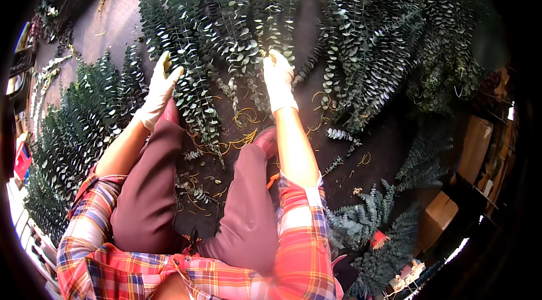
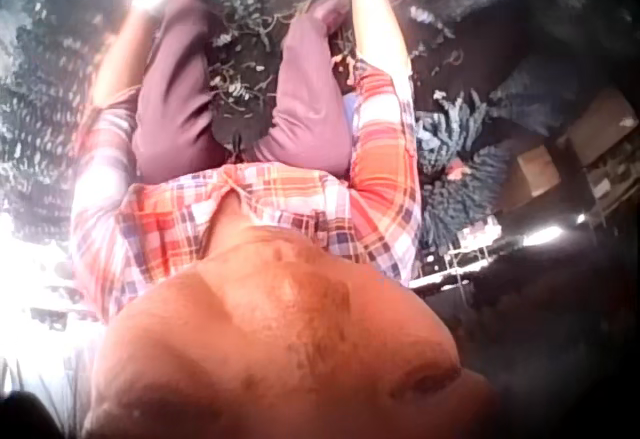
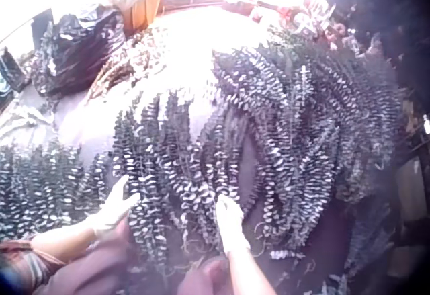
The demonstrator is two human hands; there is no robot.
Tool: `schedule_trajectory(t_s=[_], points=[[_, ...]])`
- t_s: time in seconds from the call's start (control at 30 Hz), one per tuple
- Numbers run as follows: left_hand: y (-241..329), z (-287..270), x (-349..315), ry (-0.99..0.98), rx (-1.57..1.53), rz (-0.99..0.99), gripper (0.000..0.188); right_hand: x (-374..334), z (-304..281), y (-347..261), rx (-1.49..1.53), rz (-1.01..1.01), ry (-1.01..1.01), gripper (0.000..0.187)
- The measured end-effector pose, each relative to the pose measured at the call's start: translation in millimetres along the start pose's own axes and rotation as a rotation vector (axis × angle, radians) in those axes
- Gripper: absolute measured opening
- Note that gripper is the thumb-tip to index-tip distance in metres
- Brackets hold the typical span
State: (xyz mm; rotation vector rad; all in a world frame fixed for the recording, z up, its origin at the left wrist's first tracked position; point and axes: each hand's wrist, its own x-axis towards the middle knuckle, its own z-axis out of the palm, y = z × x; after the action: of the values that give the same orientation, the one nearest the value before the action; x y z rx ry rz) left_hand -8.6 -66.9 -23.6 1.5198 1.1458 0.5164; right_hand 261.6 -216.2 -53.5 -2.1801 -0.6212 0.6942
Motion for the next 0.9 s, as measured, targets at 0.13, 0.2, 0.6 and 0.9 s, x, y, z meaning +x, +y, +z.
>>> schedule_trajectory(t_s=[0.13,0.2,0.6,0.9], points=[[6.7,30.5,7.9,-0.133,-0.243,0.078,0.064,20.9,38.3,0.3,0.035,0.152,-0.108,0.053],[16.2,37.1,11.4,-0.195,-0.343,0.038,0.053,12.3,54.7,-3.0,-0.152,0.04,-0.087,0.053],[36.7,55.5,26.2,-0.429,-0.384,-0.185,0.029,-76.4,49.7,-56.0,0.042,-0.265,-0.27,0.032],[41.9,51.0,25.1,-0.547,-0.361,-0.211,0.036,-103.3,1.7,-20.5,0.254,0.0,-0.32,0.03]])
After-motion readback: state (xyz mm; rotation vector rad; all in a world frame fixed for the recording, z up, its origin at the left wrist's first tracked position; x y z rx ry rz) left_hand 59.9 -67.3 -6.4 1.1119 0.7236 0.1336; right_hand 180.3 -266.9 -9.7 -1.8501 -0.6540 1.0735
